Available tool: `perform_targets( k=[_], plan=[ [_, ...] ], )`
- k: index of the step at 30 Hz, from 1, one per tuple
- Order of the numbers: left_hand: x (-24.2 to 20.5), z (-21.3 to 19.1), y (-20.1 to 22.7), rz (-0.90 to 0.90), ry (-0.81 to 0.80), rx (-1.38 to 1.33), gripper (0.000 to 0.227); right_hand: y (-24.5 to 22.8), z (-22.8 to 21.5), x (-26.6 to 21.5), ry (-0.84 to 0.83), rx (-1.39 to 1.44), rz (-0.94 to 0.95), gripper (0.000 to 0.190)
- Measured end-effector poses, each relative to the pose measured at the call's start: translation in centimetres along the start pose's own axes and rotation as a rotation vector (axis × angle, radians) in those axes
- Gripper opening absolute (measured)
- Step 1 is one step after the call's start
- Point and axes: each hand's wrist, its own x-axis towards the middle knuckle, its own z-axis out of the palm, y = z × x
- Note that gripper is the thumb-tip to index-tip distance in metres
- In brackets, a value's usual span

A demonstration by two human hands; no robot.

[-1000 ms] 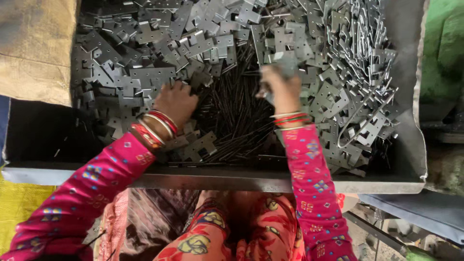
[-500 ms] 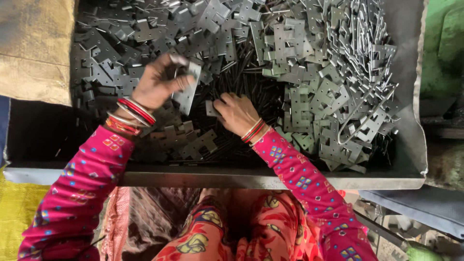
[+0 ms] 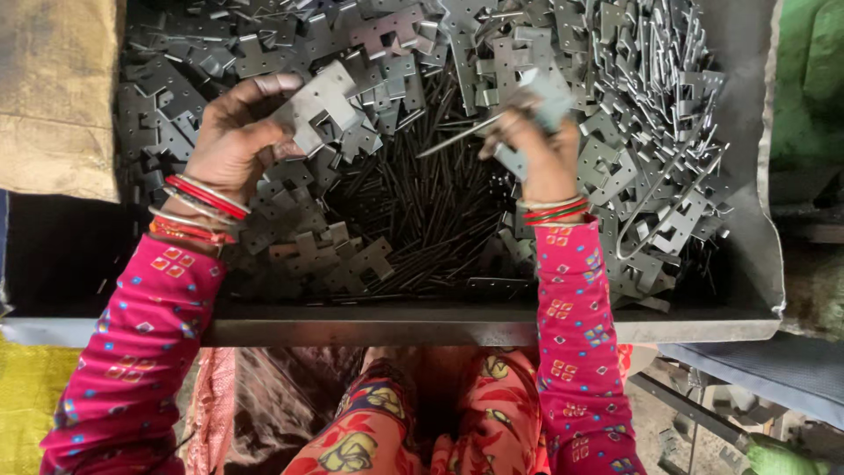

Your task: The person inserts long metal rods into small metal brackets and places the assembled units into a large metal bin. The person handles the components by hand, repeatedly picking up brackets and rods, inserting the rods, and dropping the finished assemblies into the bin.

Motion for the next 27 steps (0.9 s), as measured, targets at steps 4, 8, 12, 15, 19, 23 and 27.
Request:
perform_targets(
  k=[4,8,12,15,19,23,27],
  plan=[
    [-0.4,1.2,-0.1,-0.056,-0.084,-0.221,0.046,0.4,-0.3,0.8,0.201,0.473,0.239,0.023],
    [0.0,2.5,-1.9,-0.11,-0.155,-0.195,0.045,3.1,2.1,0.1,-0.21,0.172,0.432,0.02],
    [-0.8,4.9,-4.3,0.085,-0.108,0.116,0.046,4.1,4.8,-0.8,-0.182,0.124,0.468,0.032],
    [-2.3,8.4,-6.3,0.15,-0.092,0.402,0.053,4.6,8.0,-2.1,-0.093,0.248,0.472,0.042],
    [-2.9,9.9,-7.0,0.225,-0.041,0.577,0.042,5.7,9.4,-3.0,-0.249,-0.064,0.096,0.051],
    [-1.9,8.2,-4.1,-0.059,0.055,0.241,0.022,5.7,5.5,-0.8,-0.17,-0.569,0.093,0.063],
    [-3.6,6.5,1.3,0.2,-0.048,0.267,0.022,5.1,0.5,1.6,0.056,-1.353,-0.245,0.048]
  ],
)
